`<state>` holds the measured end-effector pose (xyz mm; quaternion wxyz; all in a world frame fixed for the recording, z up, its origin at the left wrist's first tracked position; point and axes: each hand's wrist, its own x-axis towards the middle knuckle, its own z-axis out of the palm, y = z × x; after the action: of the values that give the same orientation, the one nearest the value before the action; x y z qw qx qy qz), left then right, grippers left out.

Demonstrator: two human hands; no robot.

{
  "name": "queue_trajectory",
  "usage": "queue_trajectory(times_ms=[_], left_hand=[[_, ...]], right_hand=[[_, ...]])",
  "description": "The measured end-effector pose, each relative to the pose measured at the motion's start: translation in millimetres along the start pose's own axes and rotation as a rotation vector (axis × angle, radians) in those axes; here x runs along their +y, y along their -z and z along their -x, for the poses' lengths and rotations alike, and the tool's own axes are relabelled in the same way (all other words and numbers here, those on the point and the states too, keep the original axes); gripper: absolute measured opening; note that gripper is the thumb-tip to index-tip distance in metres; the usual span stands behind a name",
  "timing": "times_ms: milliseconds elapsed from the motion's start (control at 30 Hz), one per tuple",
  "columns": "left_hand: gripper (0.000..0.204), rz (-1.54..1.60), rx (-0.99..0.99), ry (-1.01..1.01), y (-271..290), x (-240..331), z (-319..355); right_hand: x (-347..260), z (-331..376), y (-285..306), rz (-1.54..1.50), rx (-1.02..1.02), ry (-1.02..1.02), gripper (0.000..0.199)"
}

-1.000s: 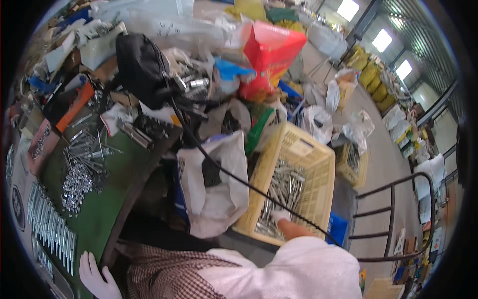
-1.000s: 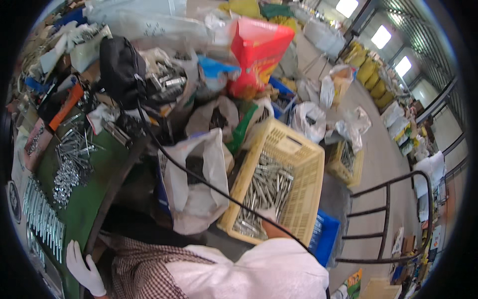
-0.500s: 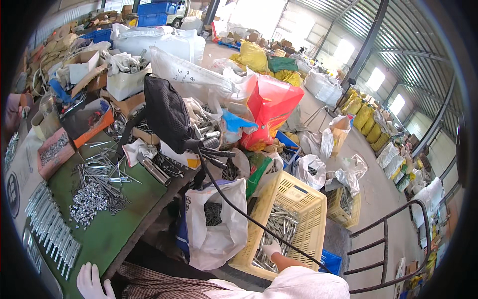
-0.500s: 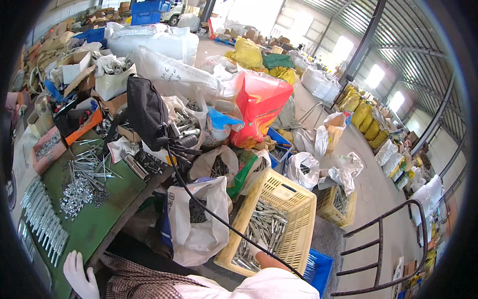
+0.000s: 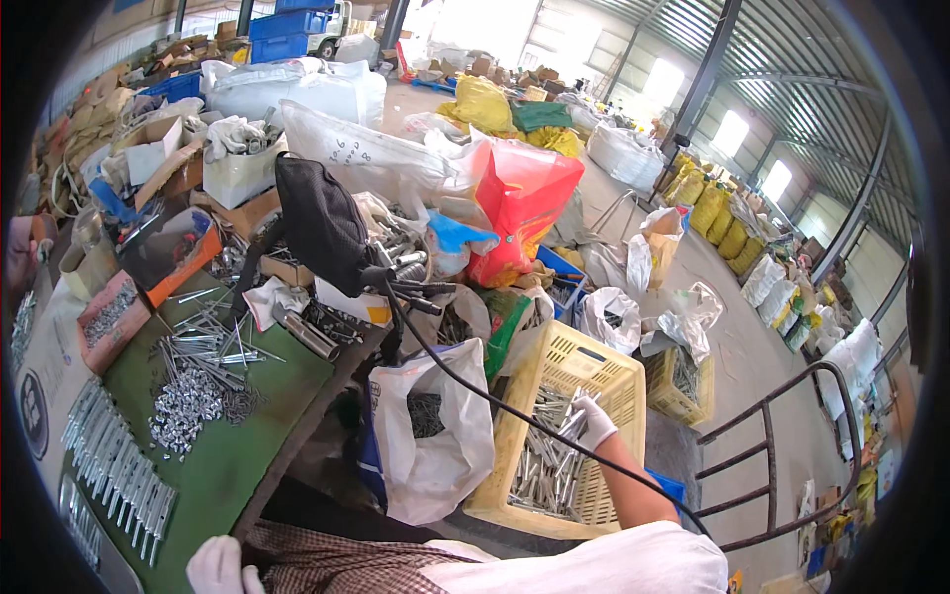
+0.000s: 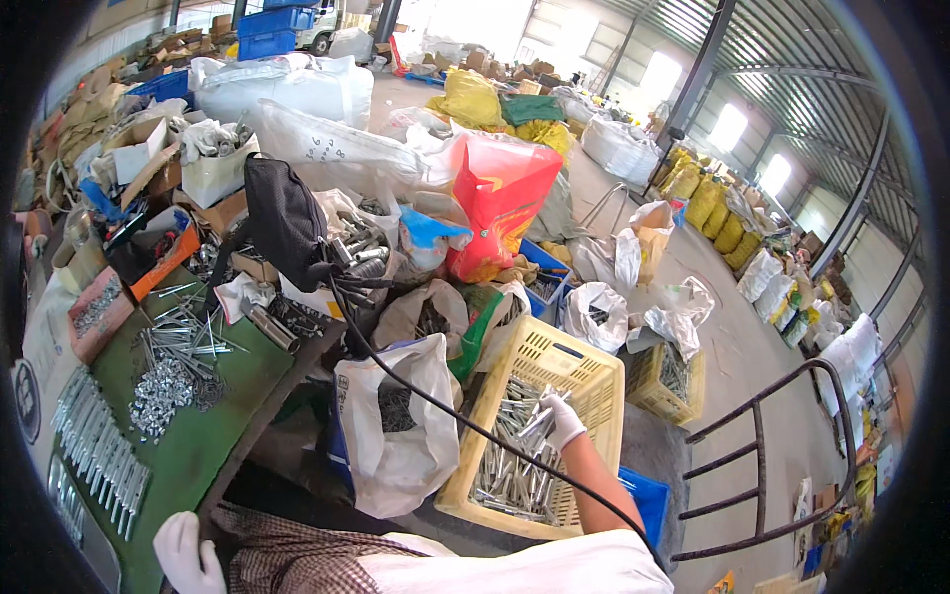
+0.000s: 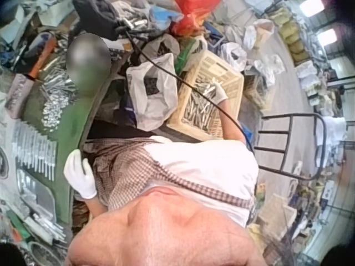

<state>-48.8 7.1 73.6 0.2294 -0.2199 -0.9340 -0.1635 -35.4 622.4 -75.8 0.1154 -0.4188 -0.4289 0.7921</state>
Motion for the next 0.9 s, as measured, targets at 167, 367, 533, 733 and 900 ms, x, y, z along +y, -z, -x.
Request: queue_trajectory(times_ms=[167,367,533,733,900], left_hand=[[0.035,0.276,-0.075,-0.154,-20,21,-4],[0.029,0.604,-0.239,-0.046,-59,28,7],[0.038,0.805,-0.201,0.265,-63,29,13],[0.071,1.603,0.099,0.607,-37,21,39],[0.066,1.534,0.288,0.982,-36,23,96]], right_hand=[[25,34,-22,0.398,-0.509,-0.205,0.013],[96,110,-151,0.611,-1.312,-0.33,0.026],[94,176,-287,0.709,-1.441,-0.253,0.019],[140,265,-370,0.642,-1.507,-0.236,0.028],[228,296,-359,0.76,-1.578,-0.275,0.028]])
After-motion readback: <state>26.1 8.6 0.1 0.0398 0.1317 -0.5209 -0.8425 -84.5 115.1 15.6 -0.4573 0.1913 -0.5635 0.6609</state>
